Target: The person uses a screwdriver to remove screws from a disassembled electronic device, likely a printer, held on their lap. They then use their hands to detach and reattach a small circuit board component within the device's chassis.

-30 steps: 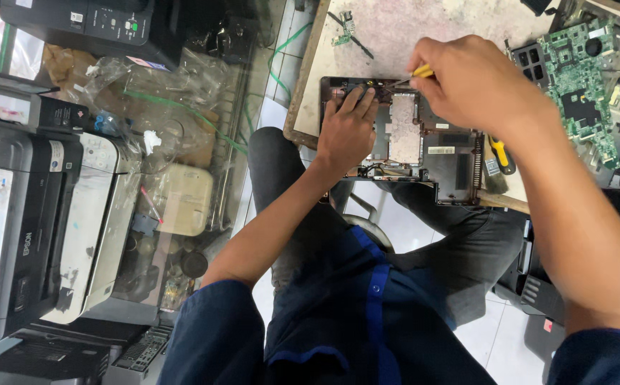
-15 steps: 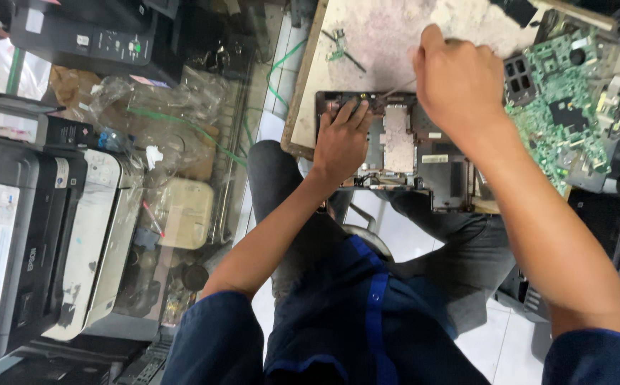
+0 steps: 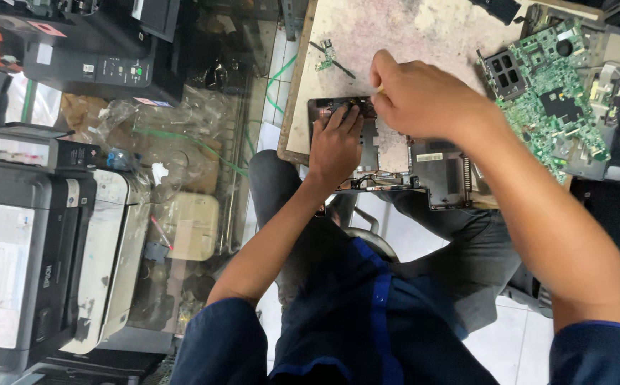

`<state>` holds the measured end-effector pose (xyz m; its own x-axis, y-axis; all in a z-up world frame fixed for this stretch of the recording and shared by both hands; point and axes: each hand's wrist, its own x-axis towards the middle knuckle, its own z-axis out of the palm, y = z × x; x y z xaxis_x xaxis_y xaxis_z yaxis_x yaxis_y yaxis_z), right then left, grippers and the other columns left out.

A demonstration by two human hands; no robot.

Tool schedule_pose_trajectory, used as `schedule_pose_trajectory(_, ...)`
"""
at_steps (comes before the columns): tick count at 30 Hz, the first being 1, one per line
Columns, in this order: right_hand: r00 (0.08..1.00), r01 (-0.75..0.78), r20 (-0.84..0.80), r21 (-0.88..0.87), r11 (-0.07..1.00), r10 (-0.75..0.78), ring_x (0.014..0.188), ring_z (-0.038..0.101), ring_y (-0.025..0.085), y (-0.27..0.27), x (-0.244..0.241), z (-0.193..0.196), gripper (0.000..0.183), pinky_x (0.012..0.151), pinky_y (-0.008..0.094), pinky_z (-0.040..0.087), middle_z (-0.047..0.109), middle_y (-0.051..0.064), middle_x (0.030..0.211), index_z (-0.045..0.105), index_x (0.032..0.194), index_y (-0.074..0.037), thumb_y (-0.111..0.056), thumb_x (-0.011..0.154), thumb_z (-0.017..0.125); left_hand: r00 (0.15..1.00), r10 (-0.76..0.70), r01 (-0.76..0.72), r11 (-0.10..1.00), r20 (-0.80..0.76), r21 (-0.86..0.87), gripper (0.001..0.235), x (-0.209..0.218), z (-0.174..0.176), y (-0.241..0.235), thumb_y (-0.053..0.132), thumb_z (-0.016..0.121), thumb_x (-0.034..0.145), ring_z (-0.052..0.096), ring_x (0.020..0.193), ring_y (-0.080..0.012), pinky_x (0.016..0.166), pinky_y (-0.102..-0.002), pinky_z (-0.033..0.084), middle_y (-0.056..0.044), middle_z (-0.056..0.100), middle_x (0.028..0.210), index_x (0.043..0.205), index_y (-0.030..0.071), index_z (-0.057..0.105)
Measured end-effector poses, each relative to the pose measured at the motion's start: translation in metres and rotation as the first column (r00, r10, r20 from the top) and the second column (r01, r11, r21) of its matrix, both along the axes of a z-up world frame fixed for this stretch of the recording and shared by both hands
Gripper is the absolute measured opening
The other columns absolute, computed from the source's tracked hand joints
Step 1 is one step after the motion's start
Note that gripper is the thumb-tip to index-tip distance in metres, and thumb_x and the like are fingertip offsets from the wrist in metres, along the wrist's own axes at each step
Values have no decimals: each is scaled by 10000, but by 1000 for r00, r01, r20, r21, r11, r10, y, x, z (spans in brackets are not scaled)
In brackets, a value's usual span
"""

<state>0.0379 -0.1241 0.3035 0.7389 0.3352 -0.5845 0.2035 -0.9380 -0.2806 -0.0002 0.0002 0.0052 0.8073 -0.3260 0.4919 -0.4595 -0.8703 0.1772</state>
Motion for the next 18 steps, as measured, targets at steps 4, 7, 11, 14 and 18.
schedule_pose_trajectory(4, 967, -48, 253, 93, 994, 23, 820, 670, 496, -17, 8, -53, 144, 678, 592, 480, 707, 268, 938, 528, 1202, -30, -141, 1160, 448, 1000, 2, -2, 1000, 0, -6, 449, 1, -8, -2, 159, 733, 822, 601, 1366, -248, 951, -535, 492, -72, 735, 1404, 1261, 99, 802)
schedule_pose_trajectory(7, 786, -59, 600, -164, 985, 147, 839, 732, 541, -25, 19, -88, 335, 626, 592, 595, 736, 309, 905, 593, 1233, 13, -318, 1201, 551, 1000, 9, -9, 1000, 3, 3, 484, 2, -7, -1, 167, 742, 798, 606, 1365, -238, 934, -532, 500, -54, 733, 1415, 1274, 103, 798)
schedule_pose_trajectory(11, 791, -90, 594, -126, 988, 147, 834, 732, 430, -26, 23, -64, 283, 628, 538, 533, 737, 158, 1040, 586, 1229, -101, -362, 1169, 494, 999, 11, -10, 999, -38, 42, 516, 1, -1, -1, 225, 781, 791, 585, 1388, -237, 965, -555, 504, -51, 716, 1438, 1299, 129, 778)
schedule_pose_trajectory(14, 952, -98, 299, 86, 991, 68, 1031, 672, 502, -31, 24, -45, 229, 825, 621, 502, 720, 252, 1199, 588, 1270, -44, -178, 1096, 521, 999, 7, -6, 999, -39, 36, 504, 0, -4, -2, 221, 758, 801, 586, 1383, -235, 961, -560, 504, -44, 715, 1439, 1296, 134, 779)
schedule_pose_trajectory(18, 737, -89, 626, -282, 955, 253, 815, 762, 490, -56, 32, -95, 376, 620, 561, 630, 754, 262, 927, 729, 1198, -42, -395, 1157, 609, 998, 2, 1, 999, -69, 41, 503, 1, -6, -1, 217, 740, 825, 562, 1409, -236, 984, -573, 494, -35, 695, 1468, 1322, 140, 760)
